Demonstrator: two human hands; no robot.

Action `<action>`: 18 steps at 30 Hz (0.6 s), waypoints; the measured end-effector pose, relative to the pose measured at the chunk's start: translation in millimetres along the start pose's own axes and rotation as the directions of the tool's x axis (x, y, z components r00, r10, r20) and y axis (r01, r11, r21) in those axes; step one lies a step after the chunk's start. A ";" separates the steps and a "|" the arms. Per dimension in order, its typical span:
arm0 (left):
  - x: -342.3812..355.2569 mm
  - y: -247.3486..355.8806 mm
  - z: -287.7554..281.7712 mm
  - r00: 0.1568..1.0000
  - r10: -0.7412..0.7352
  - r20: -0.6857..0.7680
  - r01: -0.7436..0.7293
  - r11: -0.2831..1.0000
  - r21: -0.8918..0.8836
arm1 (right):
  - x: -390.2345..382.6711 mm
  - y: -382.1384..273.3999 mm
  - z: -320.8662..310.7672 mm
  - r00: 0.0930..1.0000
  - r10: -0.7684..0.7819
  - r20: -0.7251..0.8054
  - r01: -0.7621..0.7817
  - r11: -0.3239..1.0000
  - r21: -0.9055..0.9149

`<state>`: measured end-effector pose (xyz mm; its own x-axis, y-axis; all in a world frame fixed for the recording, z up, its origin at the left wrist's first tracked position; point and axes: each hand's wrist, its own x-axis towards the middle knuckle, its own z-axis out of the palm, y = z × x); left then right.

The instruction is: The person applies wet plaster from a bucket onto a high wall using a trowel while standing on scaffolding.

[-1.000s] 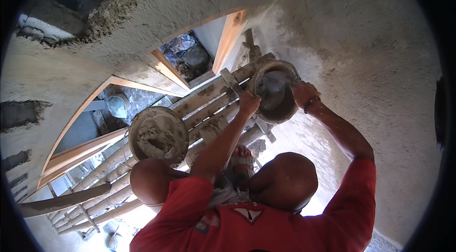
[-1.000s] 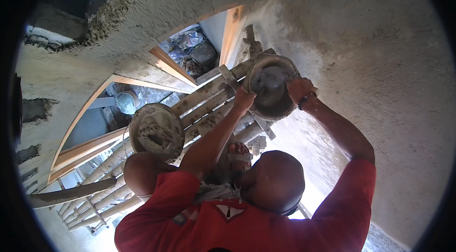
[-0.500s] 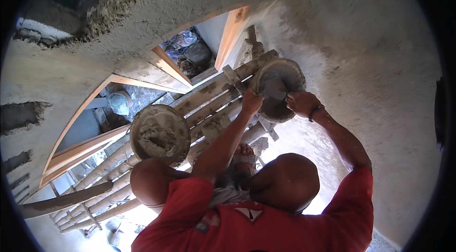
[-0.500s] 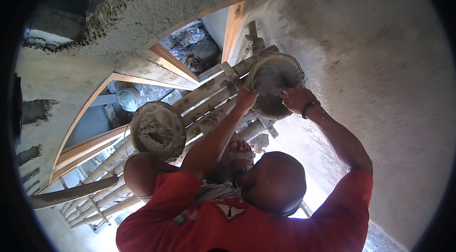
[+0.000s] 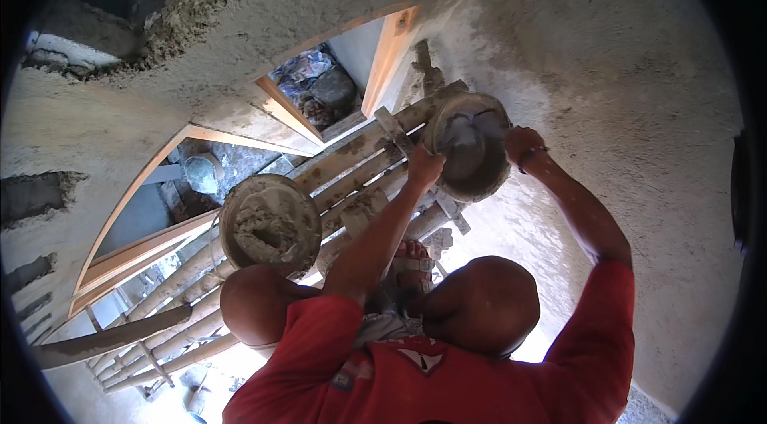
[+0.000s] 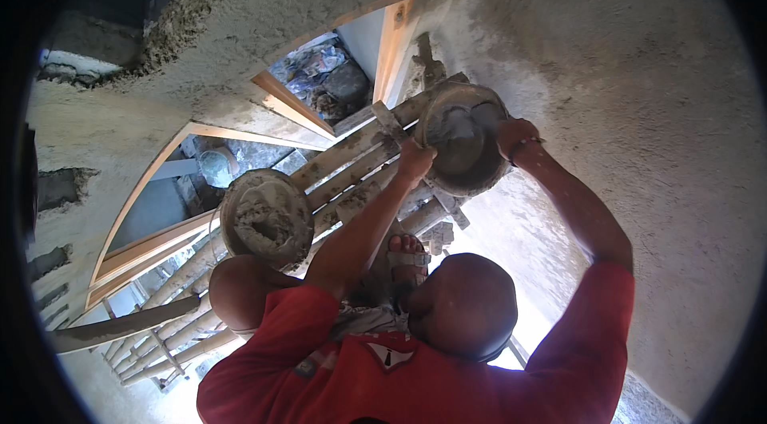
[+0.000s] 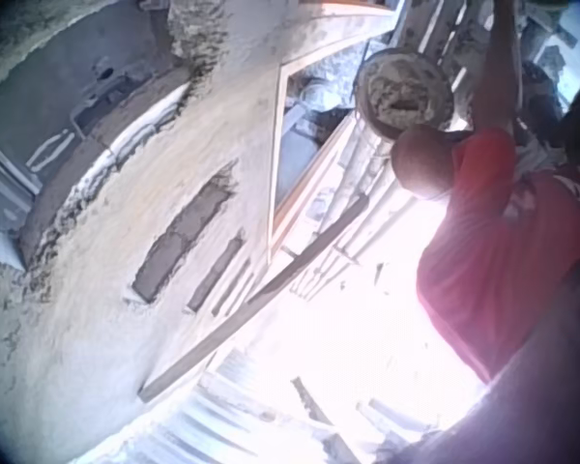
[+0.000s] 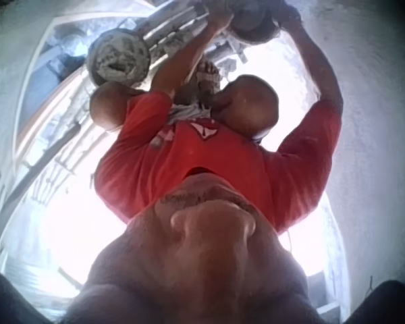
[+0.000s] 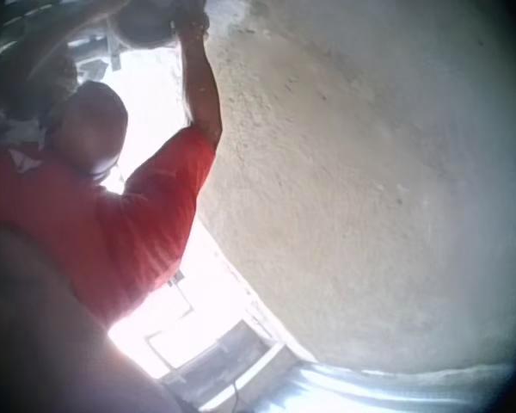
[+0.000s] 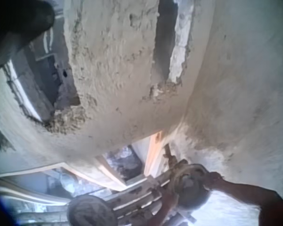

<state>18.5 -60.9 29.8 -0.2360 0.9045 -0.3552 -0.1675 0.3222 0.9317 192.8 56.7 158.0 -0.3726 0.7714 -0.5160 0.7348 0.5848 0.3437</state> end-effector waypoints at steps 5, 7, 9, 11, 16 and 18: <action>-3.3 12.9 5.0 0.998 -0.068 0.003 0.068 0.995 0.078 | 26.5 -18.4 20.1 0.998 -0.046 -0.040 0.046 0.999 0.002; -4.1 7.1 -1.5 0.999 -0.009 -0.050 0.012 0.997 0.073 | 22.3 -39.9 -11.8 0.995 -0.103 0.018 0.103 0.994 0.024; -2.4 1.5 0.4 0.997 0.019 -0.081 -0.014 0.998 0.064 | 14.6 -54.4 -24.7 0.980 -0.196 0.038 0.197 0.980 -0.016; 1.1 -3.3 2.9 0.994 0.011 -0.109 -0.005 0.998 0.056 | 5.3 -62.2 -26.0 0.939 -0.343 0.029 0.344 0.932 -0.116; 4.4 -10.6 3.9 0.997 -0.006 -0.080 0.001 0.998 -0.070 | -23.1 -53.6 -11.6 0.934 -0.355 0.040 0.357 0.929 -0.095; 0.2 -5.2 2.7 0.996 0.017 -0.084 -0.025 0.996 -0.090 | -27.8 -37.0 -31.2 0.935 -0.323 0.145 0.338 0.936 -0.096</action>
<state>21.9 -61.6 25.1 -0.3186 0.8831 -0.3444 -0.2473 0.2733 0.9296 158.3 21.5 184.1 -0.5036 0.4959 -0.7074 0.5076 0.8325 0.2222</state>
